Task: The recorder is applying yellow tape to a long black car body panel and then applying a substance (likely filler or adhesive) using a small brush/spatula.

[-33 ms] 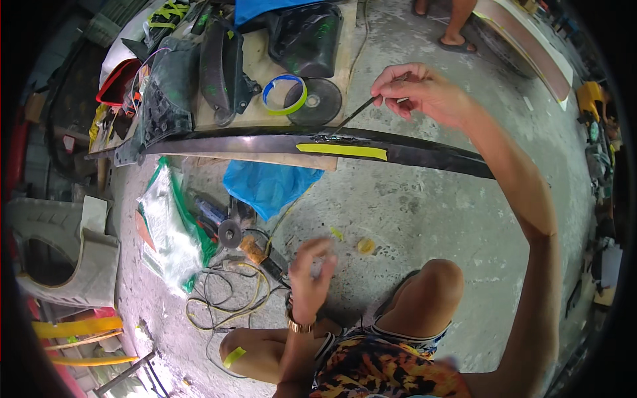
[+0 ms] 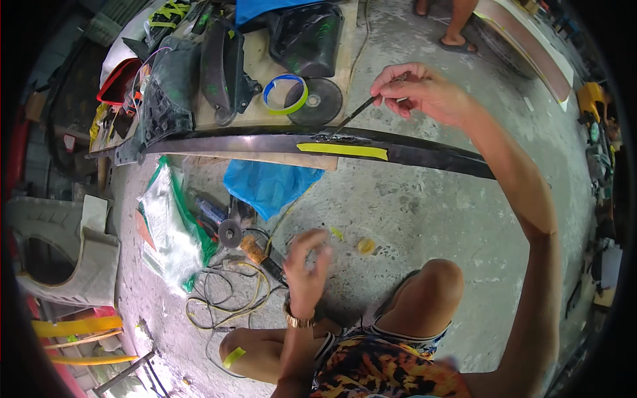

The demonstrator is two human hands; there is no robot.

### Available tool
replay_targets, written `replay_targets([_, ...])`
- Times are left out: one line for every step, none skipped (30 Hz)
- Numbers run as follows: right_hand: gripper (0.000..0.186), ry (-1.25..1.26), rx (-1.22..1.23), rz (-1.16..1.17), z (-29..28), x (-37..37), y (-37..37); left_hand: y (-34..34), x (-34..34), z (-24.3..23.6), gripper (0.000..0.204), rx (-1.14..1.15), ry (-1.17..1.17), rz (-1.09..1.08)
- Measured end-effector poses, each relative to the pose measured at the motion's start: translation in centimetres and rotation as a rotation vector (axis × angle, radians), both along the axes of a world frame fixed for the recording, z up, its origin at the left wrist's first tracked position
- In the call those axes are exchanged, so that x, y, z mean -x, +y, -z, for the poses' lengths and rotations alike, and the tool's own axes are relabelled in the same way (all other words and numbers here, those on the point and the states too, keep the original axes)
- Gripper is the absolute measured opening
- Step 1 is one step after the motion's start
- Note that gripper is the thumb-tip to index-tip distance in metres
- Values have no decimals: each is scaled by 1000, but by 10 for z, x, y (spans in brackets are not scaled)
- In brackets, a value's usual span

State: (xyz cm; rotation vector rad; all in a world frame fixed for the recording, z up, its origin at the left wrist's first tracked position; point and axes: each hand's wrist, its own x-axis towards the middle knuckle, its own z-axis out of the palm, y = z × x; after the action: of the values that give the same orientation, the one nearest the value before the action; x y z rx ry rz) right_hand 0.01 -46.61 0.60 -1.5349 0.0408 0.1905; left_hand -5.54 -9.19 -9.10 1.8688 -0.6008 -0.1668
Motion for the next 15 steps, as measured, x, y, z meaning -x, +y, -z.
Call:
replay_targets([26, -1, -4, -4, 3, -4, -1, -6, -15, -1, 25, 2, -129, -53])
replay_targets([25, -3, 12, -22, 4, -6, -2, -14, -30, -3, 25, 11, -256, -101])
replay_targets([25, -5, 29, -38, 3, -6, -3, -23, -43, -8, 23, 15, -257, -154])
replay_targets([25, -7, 25, -41, 4, -8, -2, -30, -55, -15, 22, 11, -263, -211])
replay_targets([24, -10, 36, -63, 3, -9, -1, -37, -66, -19, 22, 7, -264, -212])
replay_targets([23, -10, 49, -83, 4, -9, -1, -45, -76, -22, 25, -3, -287, -243])
replay_targets([23, -9, 50, -83, 4, -8, -2, -52, -83, -23, 29, -13, -310, -273])
replay_targets([21, -9, 69, -74, 4, -6, -3, -58, -88, -21, 29, -12, -309, -273])
replay_targets([19, -11, 87, -65, 5, -5, -4, -64, -93, -17, 32, 5, -359, -279])
replay_targets([19, -11, 86, -66, 5, -3, -7, -69, -96, -14, 36, 22, -409, -286])
replay_targets([19, -7, 79, -84, 5, -1, -12, -71, -97, -11, 36, 21, -409, -287])
replay_targets([18, -2, 73, -100, 3, 1, -14, -73, -97, -9, 36, -18, -450, -296])
replay_targets([18, -1, 74, -101, 1, 2, -15, -75, -98, -7, 37, -57, -492, -307])
replay_targets([19, 5, 57, -122, -1, 3, -17, -77, -98, -5, 37, -58, -492, -308])
replay_targets([20, 11, 40, -143, -3, 3, -17, -80, -98, -3, 37, -56, -501, -296])
